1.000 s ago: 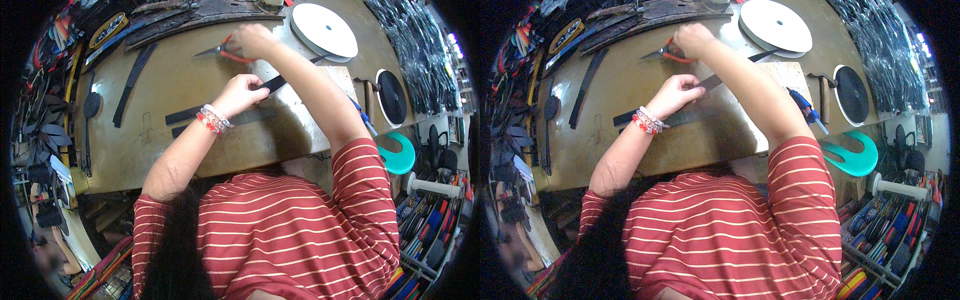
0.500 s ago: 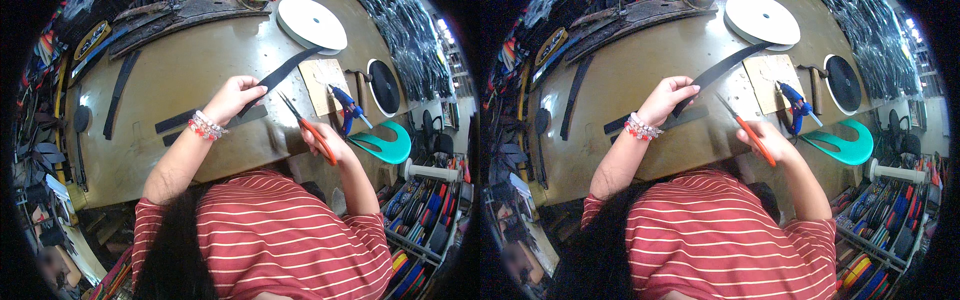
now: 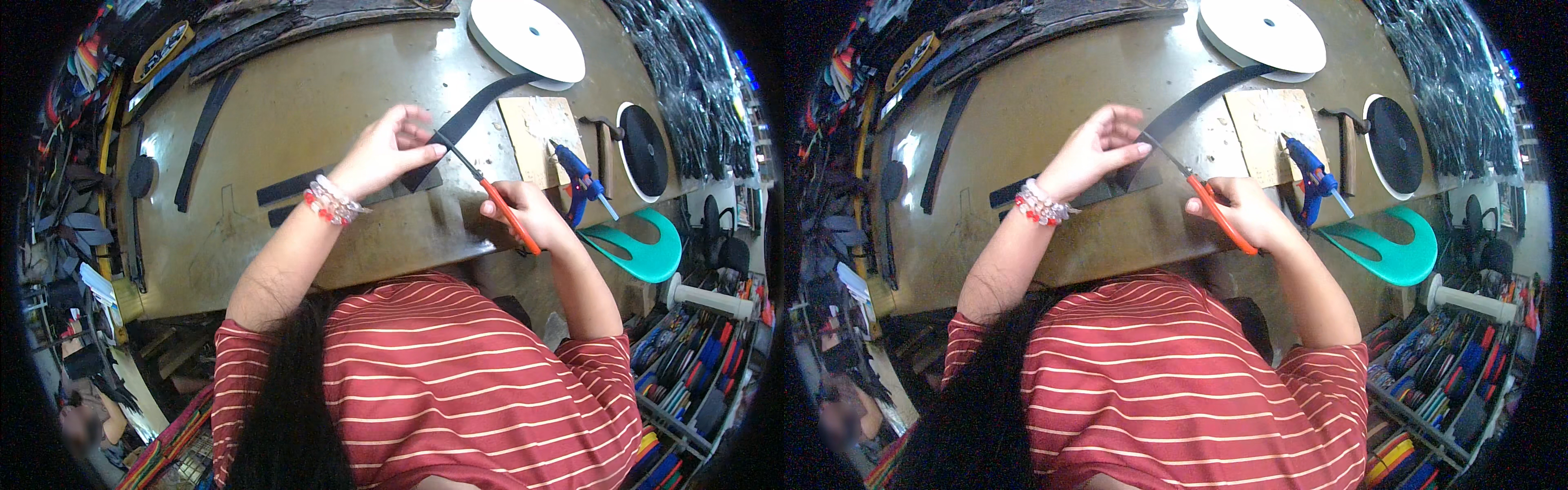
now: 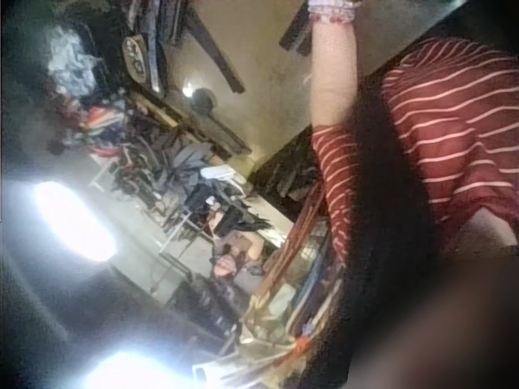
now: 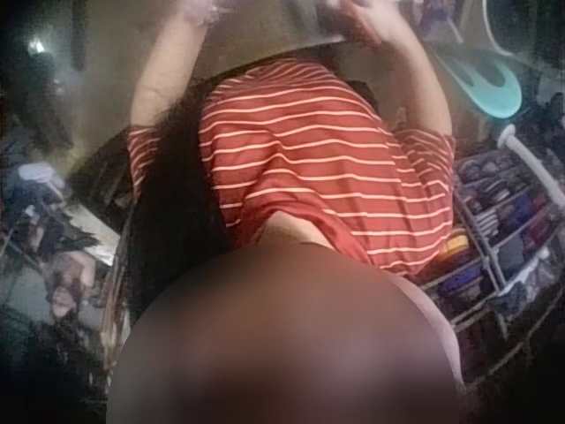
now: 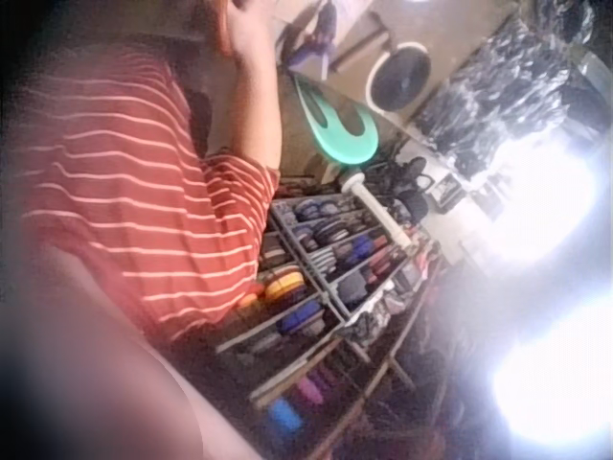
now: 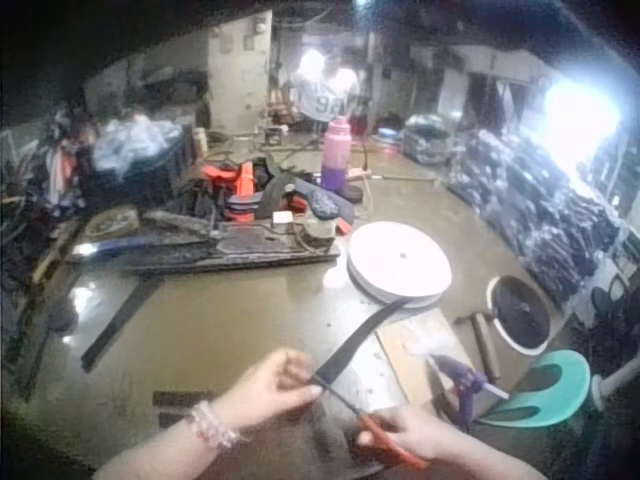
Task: The person cuts black webbing straps with scissors, applies hot glue with a glue gun, and presses the pieces together on a workbench. They handle spools of webbing and place finished strap sections on a nearby shelf.
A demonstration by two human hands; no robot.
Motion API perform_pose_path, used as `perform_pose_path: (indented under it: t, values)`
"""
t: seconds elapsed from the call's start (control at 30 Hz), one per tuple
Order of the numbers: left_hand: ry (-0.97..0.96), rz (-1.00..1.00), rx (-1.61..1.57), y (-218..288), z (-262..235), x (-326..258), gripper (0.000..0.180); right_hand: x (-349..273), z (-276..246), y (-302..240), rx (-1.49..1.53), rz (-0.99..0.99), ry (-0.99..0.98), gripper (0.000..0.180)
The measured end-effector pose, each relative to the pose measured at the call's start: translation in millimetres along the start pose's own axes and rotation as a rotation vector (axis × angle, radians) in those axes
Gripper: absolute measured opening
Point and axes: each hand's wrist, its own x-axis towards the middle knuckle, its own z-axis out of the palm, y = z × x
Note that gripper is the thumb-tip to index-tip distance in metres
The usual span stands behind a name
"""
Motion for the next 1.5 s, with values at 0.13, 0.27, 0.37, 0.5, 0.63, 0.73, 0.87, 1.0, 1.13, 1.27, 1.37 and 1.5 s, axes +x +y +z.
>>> perform_pose_path:
  t: [0.13,0.27,0.37,0.5,0.63,0.73,0.87,1.0,1.13,1.27,1.37,1.5]
  values:
    - [-0.208,0.088,-0.050,13.7,-10.6,12.3,0.032,-4.6,-5.8,3.5,-0.019,-0.007,-0.011,0.056]
    - [-0.335,0.084,0.045,20.1,-14.3,21.4,0.031,-6.5,-15.6,4.0,-0.065,-0.033,-0.047,0.057]
    - [-0.347,0.045,0.046,20.6,-11.9,20.5,0.031,-6.4,-19.0,5.0,-0.181,-0.139,-0.016,0.057]
    - [-0.316,0.052,0.061,17.7,-7.6,17.6,0.032,-2.1,-17.6,15.9,-0.195,-0.091,-0.030,0.058]
    - [-0.335,-0.013,0.051,14.0,-8.3,16.7,0.033,-3.2,-20.4,34.3,-0.274,-0.154,-0.018,0.059]
    - [-0.264,-0.019,0.052,13.4,-11.0,16.1,0.033,-10.1,-11.7,40.1,0.040,-0.052,-0.085,0.054]
    - [-0.214,-0.019,-0.011,11.9,-5.5,14.0,0.033,0.9,43.1,24.7,0.960,-0.431,0.040,0.036]
    - [-0.209,0.043,0.018,7.1,2.6,11.2,0.032,27.2,81.7,2.4,0.989,-0.362,0.301,0.034]
    - [-0.152,-0.049,-0.002,3.3,-3.5,6.7,0.027,9.0,71.3,-11.1,0.891,-0.314,0.202,0.034]
    - [-0.148,-0.064,-0.027,-0.5,-6.8,4.5,0.028,9.5,46.9,-17.3,1.003,-0.326,0.358,0.032]
    - [-0.144,-0.088,-0.071,-2.6,-2.0,4.2,0.030,39.5,40.4,-13.9,1.168,-0.297,0.500,0.032]
    - [-0.109,-0.138,-0.145,-1.2,1.6,3.1,0.030,56.7,47.9,-1.2,1.170,-0.294,0.499,0.032]
